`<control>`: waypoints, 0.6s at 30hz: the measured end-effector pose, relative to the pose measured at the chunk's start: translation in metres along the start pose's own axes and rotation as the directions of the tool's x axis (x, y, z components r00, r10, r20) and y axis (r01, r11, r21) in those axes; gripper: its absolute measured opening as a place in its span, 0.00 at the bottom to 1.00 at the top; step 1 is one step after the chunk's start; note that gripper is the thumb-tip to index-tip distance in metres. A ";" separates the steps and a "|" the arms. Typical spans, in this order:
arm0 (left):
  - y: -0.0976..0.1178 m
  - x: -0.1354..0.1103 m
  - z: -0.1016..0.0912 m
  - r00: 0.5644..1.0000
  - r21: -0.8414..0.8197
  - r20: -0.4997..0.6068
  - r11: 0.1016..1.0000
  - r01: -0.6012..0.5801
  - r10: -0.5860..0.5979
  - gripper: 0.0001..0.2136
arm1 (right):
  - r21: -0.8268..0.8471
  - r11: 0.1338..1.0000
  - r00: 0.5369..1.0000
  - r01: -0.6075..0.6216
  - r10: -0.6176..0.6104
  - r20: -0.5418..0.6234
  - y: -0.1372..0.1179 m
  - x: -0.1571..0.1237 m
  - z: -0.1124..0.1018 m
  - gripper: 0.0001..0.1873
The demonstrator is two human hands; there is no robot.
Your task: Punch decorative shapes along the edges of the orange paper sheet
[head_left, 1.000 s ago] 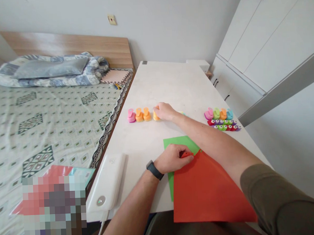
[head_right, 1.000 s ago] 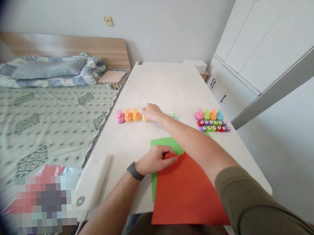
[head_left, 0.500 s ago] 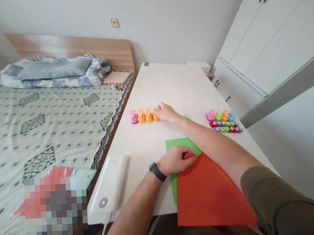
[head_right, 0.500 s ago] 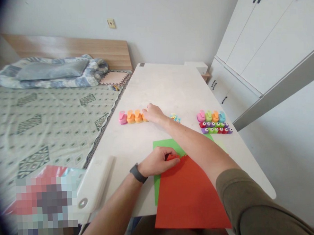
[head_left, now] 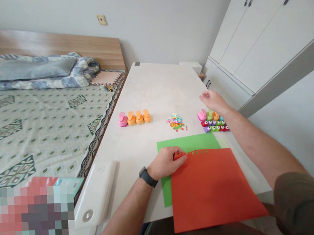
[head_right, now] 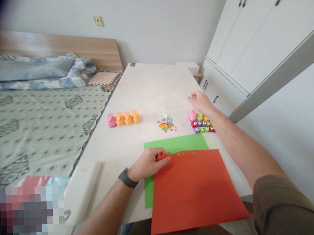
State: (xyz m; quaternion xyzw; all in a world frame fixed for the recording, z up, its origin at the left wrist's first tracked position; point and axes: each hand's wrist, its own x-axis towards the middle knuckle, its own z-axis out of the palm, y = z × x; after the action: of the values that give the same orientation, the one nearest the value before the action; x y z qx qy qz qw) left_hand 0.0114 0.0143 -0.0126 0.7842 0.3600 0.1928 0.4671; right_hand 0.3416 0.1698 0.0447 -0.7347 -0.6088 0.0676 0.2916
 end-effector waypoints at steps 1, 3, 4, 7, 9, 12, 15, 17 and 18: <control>0.000 0.000 0.000 1.000 0.004 -0.009 1.000 0.006 -0.006 0.13 | -0.048 0.997 0.998 -0.064 0.063 -0.021 0.020 0.006 -0.010 0.23; 0.000 0.001 0.001 0.999 0.015 -0.028 1.000 0.016 -0.015 0.13 | -0.133 0.976 0.985 -0.171 0.165 -0.053 0.057 0.012 -0.027 0.21; 0.000 0.001 0.001 0.999 0.019 -0.035 1.000 0.020 -0.020 0.13 | -0.167 0.965 0.980 -0.200 0.194 -0.047 0.074 0.013 -0.033 0.20; -0.001 0.002 0.002 0.998 0.023 -0.050 0.999 0.035 -0.033 0.13 | -0.215 0.943 0.963 -0.254 0.268 0.037 0.113 0.005 -0.044 0.20; 0.000 0.003 0.002 0.997 0.022 -0.059 0.999 0.044 -0.042 0.14 | -0.211 0.939 0.950 -0.272 0.297 0.098 0.129 -0.003 -0.045 0.21; 0.000 0.003 0.002 0.996 0.017 -0.070 0.998 0.061 -0.060 0.14 | -0.192 0.940 0.937 -0.281 0.312 0.159 0.143 -0.014 -0.040 0.21; 0.000 0.004 0.002 0.995 0.010 -0.071 0.997 0.076 -0.075 0.15 | -0.165 0.943 0.933 -0.287 0.315 0.173 0.149 -0.021 -0.035 0.20; -0.001 0.004 0.002 0.994 0.004 -0.069 0.997 0.083 -0.083 0.15 | -0.143 0.946 0.936 -0.291 0.312 0.162 0.151 -0.024 -0.033 0.19; -0.001 0.004 0.002 0.994 0.000 -0.068 0.996 0.085 -0.085 0.15 | -0.129 0.948 0.938 -0.292 0.310 0.153 0.151 -0.025 -0.033 0.19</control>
State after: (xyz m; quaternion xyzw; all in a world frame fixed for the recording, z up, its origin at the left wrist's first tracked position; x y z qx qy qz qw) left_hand 0.0149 0.0165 -0.0143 0.7619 0.4091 0.1986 0.4612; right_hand 0.4792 0.1215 -0.0121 -0.8249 -0.5146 0.1425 0.1854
